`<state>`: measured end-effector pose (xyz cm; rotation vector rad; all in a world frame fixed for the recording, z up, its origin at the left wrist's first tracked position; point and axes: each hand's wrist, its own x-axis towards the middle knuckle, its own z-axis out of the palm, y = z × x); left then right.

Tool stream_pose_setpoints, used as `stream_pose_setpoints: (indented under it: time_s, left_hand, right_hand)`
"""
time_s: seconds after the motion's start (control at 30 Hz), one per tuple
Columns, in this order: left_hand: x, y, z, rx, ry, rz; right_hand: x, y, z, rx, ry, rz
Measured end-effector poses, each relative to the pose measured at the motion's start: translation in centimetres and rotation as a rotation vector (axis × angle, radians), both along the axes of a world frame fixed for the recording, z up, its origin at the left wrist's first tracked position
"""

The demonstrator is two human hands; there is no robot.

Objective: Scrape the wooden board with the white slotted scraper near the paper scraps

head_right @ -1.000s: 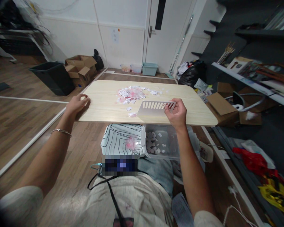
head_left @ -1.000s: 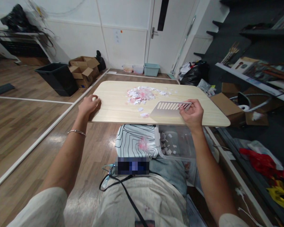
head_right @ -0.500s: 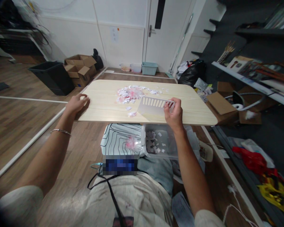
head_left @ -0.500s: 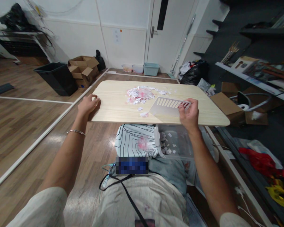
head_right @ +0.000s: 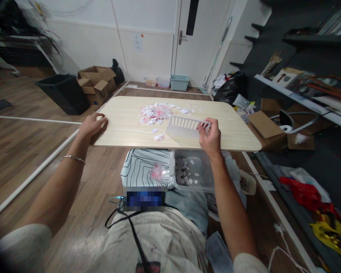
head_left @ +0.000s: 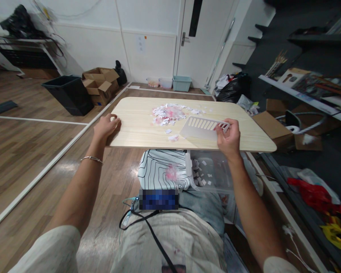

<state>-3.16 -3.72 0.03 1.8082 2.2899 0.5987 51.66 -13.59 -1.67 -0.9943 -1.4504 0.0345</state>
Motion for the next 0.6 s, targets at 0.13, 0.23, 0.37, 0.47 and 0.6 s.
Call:
stream_pose_setpoints:
  time_s: [0.13,0.23,0.37,0.47,0.6]
  left_hand:
    - [0.3,-0.1,0.2,-0.007,-0.067,0.046]
    - [0.4,-0.1,0.3,-0.018,-0.076,0.044]
    - [0.5,-0.3,0.5,-0.023,-0.078,0.048]
    - [0.7,-0.6,0.8,0.003,-0.091,0.052]
    - [1.1,-1.1,1.2,0.023,-0.085,0.057]
  right_hand:
    - [-0.1,-0.4,0.2,-0.036,-0.028,-0.033]
    - [-0.3,-0.8,0.5,-0.062,-0.044,-0.053]
    - [-0.6,-1.1,0.7,-0.050,-0.030,-0.069]
    - [-0.6,-1.3,0.8,-0.034,-0.030,-0.042]
    - [-0.5,-1.2,1.1,0.003,-0.048,0.002]
